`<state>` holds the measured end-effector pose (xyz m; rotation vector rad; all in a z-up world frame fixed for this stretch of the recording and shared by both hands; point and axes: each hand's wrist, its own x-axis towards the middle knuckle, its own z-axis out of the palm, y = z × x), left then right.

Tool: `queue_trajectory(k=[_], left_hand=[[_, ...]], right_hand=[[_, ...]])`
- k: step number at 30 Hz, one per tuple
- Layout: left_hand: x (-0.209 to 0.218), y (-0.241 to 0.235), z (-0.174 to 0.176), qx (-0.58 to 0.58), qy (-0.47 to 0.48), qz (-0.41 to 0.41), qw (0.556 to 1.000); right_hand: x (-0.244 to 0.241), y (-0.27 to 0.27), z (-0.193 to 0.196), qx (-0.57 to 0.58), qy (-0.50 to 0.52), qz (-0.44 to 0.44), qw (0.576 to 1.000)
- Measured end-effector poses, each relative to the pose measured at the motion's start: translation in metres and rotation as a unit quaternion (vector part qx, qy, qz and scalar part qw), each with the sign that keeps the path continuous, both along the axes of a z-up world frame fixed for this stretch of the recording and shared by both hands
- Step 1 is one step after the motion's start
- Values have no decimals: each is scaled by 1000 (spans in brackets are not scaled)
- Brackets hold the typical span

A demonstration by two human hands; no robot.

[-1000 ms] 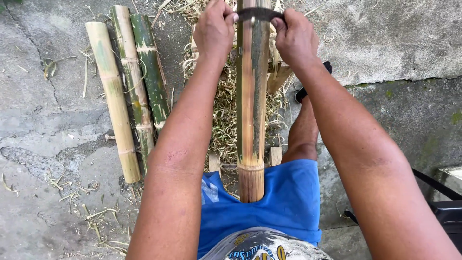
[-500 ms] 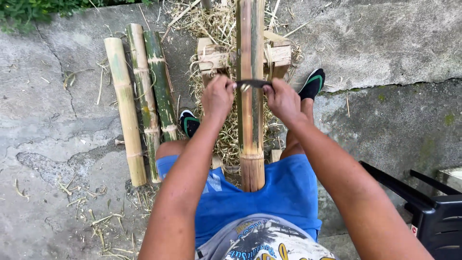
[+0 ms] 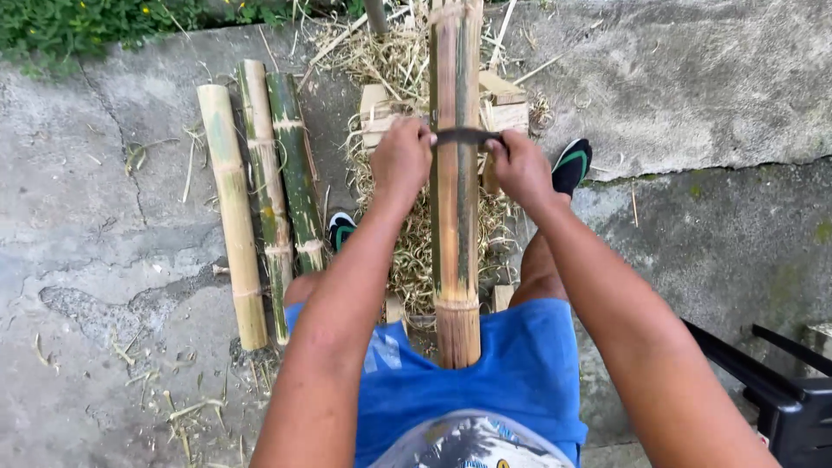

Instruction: Scraping and cleaning bamboo poles with a blade while holding them between the legs.

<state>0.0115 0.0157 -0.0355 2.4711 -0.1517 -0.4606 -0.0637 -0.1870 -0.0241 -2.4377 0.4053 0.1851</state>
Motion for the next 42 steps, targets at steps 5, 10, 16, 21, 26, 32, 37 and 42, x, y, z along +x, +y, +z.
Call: queue_trajectory(k=[5,10,16,21,26,32,37,42], left_hand=[[97,-36,-8,3,-58,10,998],[161,-52,-27,-20,-130,34,991],[163,-44,-47,14,-201,34,979],[143,-40,-40,-19,-210,31,977],[102,-28,-33,-22,-176,24,984],[29,-7,-18,-40,-135,6,990],[-68,25,8,8,-55,-33,998],[-124,41,26,-4,-27,-33,999]], right_hand=[[91,-29,-11,-10,-17,-9,1000],[154,-41,-12,-8,-6,-10,1000],[157,-50,-35,-23,-161,41,986],[137,-39,-35,-47,-148,32,987],[103,-23,-21,-70,-36,18,997],[30,0,1,-73,-51,7,996],[-59,13,-7,-5,-27,30,999],[-118,22,7,51,80,42,995]])
